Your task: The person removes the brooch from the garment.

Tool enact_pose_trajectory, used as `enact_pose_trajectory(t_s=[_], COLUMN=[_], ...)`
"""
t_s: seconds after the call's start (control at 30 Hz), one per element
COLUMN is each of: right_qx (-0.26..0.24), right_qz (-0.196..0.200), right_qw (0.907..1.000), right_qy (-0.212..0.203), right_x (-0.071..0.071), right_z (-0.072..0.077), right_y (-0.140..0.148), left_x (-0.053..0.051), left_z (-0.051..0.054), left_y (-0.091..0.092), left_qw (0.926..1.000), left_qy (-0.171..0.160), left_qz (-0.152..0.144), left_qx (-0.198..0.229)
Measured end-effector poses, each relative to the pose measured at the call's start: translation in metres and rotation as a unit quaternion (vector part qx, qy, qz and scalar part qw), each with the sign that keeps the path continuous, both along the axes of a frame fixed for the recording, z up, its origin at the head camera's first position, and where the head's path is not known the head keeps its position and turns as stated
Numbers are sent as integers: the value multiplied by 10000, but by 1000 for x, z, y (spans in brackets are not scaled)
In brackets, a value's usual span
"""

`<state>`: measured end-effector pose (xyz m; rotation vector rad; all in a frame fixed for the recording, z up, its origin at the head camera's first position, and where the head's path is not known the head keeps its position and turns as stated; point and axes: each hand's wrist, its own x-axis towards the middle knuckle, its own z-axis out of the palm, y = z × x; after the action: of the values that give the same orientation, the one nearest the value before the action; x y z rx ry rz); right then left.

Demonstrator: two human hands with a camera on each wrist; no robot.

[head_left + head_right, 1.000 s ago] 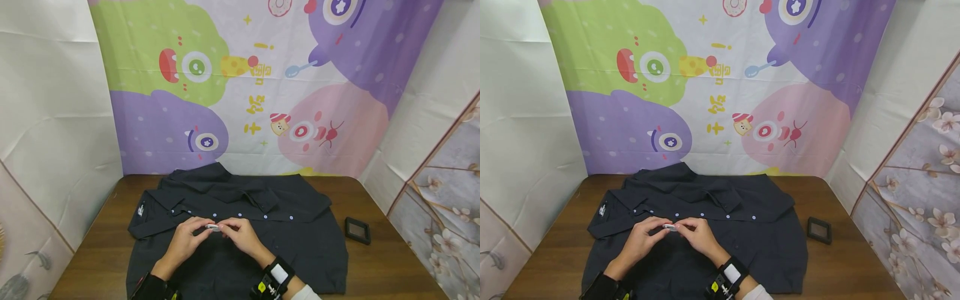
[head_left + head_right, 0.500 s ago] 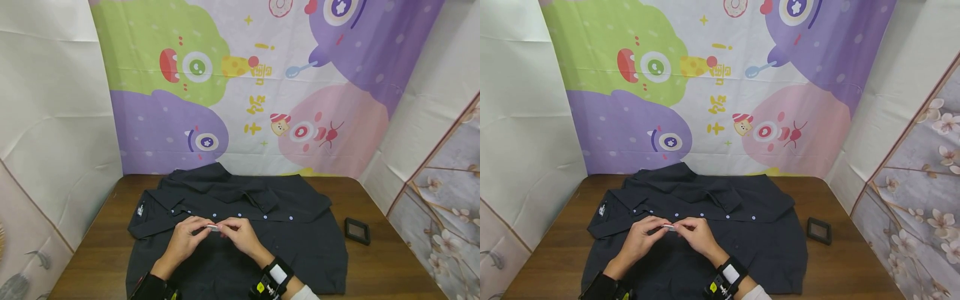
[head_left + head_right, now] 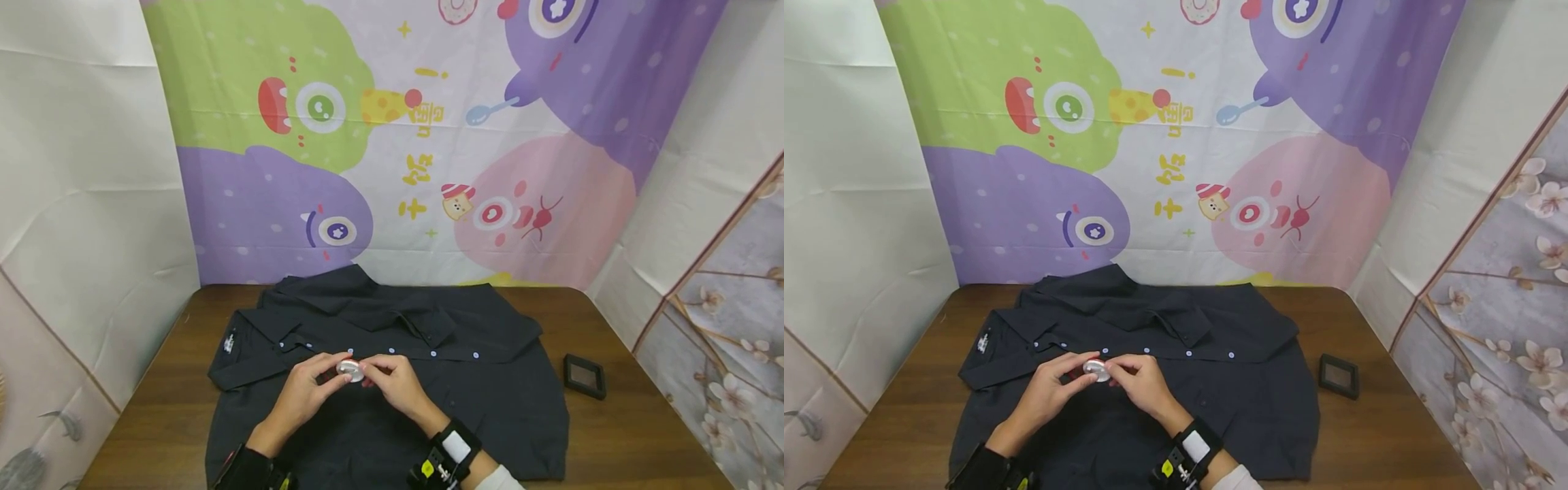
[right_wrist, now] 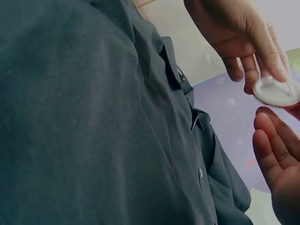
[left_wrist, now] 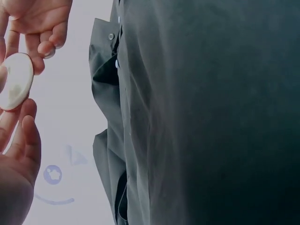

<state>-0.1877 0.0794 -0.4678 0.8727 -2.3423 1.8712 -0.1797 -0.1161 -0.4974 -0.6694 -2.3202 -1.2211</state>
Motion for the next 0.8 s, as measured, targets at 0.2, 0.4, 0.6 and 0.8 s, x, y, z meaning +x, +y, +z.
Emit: enact_pose_trajectory(t_s=[0.2,0.4,0.6,0.8], right_qx=[-62,-168,-145,-101], right_qz=[41,43,79,183], right_qw=[9999,9998,9999,9998], right_qy=[-103,-68,-48,-6], right_x=[-8,-15,-2,2], right_z=[-20,-35,-8,0], right_y=[-1,-1,-2,-1], left_x=[1,1,1,0], left_z=[3,4,4,3], left_y=[1,1,1,0], left_qw=[9989,9987,9996,9989], left_qy=[-452,-491,-13,364], left_qz=[42,62,168,148], left_qx=[-85,-120,-233,-256])
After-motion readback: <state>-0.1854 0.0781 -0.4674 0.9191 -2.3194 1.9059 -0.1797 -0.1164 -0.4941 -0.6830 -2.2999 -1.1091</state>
